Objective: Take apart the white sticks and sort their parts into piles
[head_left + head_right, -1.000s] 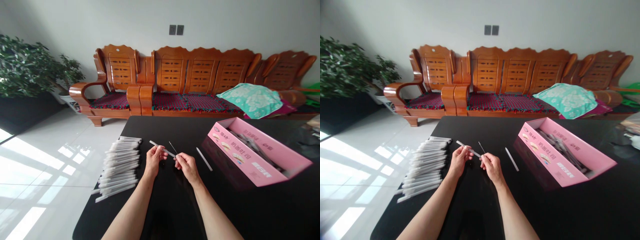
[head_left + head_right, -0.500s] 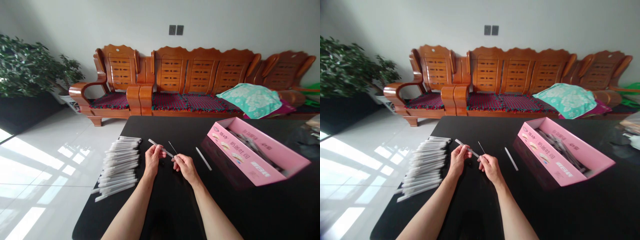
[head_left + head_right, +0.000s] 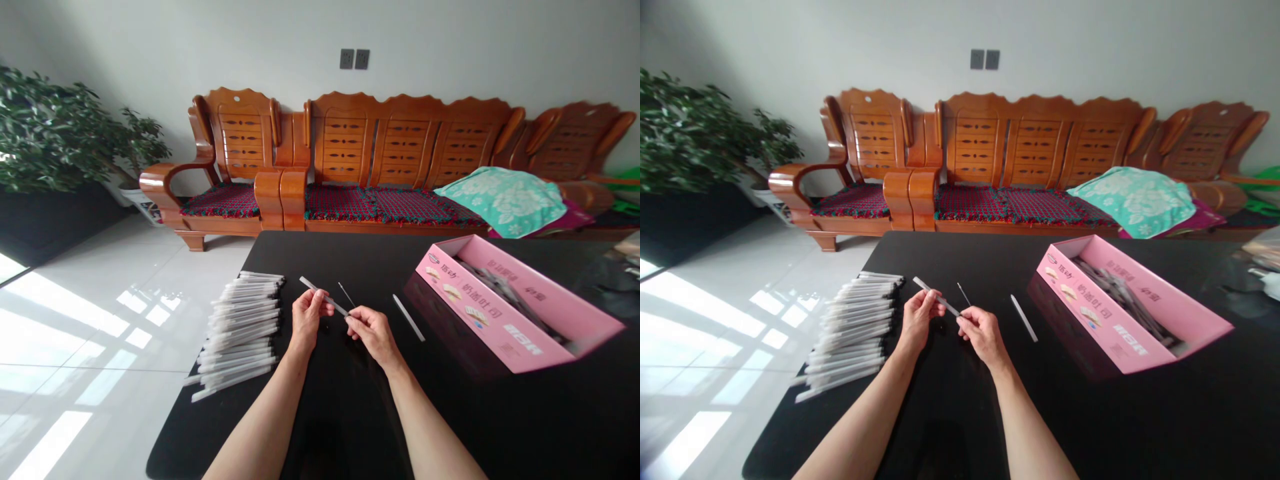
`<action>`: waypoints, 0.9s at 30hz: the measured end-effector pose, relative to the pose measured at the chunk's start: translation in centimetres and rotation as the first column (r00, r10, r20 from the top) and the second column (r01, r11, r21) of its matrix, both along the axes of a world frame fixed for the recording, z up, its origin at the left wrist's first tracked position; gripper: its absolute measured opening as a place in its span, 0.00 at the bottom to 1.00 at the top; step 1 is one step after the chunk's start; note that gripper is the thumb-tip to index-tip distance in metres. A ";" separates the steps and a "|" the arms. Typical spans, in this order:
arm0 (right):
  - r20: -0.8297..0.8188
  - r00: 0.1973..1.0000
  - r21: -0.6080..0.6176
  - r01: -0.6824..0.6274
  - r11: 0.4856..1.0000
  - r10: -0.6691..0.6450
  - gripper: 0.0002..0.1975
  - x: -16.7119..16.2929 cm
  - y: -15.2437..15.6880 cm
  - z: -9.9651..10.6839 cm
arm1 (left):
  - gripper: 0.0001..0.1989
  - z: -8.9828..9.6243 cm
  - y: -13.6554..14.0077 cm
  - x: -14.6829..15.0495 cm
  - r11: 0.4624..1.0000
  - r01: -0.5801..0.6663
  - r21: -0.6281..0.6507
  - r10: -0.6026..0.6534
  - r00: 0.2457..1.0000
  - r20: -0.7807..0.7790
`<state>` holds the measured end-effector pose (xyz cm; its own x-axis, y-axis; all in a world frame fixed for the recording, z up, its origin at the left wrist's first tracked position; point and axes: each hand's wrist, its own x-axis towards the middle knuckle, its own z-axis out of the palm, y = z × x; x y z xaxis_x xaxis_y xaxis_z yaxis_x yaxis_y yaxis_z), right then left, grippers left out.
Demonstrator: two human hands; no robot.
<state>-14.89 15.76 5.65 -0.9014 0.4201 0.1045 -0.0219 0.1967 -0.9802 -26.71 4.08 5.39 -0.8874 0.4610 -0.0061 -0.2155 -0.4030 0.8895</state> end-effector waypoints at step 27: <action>0.005 1.000 0.037 0.015 0.999 -0.015 0.16 -0.1 0.0 0.0 | 0.20 0.0 -0.1 0.0 1.000 -0.001 -0.025 0.001 1.000 -0.015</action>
<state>-14.99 15.78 5.68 -0.8958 0.4292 0.1159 -0.0139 0.2335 -0.9722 -26.75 3.99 5.35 -0.8878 0.4602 -0.0038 -0.2013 -0.3811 0.9023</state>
